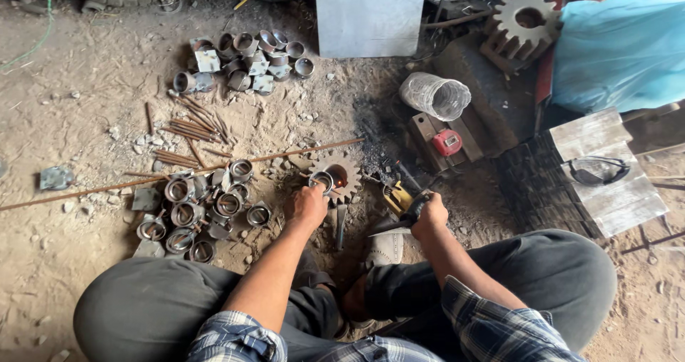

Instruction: The person sits on the ground and welds small cylindrical metal parts onto a larger gear-shaped metal piece using a handheld welding torch. They repeatedly pick up parts, position them, weld them, and place them down.

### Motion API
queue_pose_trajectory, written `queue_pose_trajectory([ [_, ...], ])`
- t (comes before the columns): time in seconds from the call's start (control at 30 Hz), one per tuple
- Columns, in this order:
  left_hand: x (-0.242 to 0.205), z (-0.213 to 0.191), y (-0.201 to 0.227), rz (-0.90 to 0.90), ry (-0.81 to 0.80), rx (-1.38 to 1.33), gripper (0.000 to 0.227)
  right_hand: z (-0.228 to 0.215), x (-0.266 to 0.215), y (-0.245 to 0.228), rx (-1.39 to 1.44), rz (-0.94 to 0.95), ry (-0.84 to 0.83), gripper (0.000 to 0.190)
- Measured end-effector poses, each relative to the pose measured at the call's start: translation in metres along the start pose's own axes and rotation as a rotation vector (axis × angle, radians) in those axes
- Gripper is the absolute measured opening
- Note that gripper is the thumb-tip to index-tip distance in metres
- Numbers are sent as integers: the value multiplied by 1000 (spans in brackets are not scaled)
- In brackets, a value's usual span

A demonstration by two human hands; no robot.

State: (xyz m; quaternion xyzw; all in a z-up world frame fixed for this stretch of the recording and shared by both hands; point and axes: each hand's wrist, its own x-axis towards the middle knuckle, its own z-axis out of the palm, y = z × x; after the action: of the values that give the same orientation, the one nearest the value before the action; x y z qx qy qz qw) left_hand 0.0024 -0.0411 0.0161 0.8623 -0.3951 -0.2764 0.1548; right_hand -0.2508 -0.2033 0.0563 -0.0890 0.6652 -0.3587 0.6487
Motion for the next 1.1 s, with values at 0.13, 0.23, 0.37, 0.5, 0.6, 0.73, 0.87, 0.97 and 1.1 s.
queue_pose_trajectory([
  [0.13, -1, -6, 8, 18, 61, -95, 8, -8, 20, -2, -67, -94, 11, 39],
  [0.23, -7, -17, 10, 34, 149, -61, 10, -7, 28, 0, -28, -37, 23, 42],
  [0.37, -16, -37, 18, 70, 234, -81, 12, -6, 26, 4, -330, -88, 128, 49],
  [0.5, -27, -63, 30, -129, 44, -119, 8, -5, 9, -1, -390, -228, 228, 60],
  [0.6, -34, -87, 43, -199, 67, -125, 8, -4, -7, -8, -555, -234, 365, 63],
  [0.73, -47, -129, 50, -114, 196, -75, 8, 0, -17, -10, -746, -369, 456, 66],
  [0.87, -66, -171, 50, -49, 297, -52, 9, -7, -5, -10, -752, -399, 470, 67],
  [0.97, -83, -214, 36, -91, 261, -3, 9, -13, 6, -3, -883, -649, 493, 65],
  [1.1, -93, -271, -10, -93, 212, 124, 11, 4, 6, -5, -847, -994, 457, 53],
])
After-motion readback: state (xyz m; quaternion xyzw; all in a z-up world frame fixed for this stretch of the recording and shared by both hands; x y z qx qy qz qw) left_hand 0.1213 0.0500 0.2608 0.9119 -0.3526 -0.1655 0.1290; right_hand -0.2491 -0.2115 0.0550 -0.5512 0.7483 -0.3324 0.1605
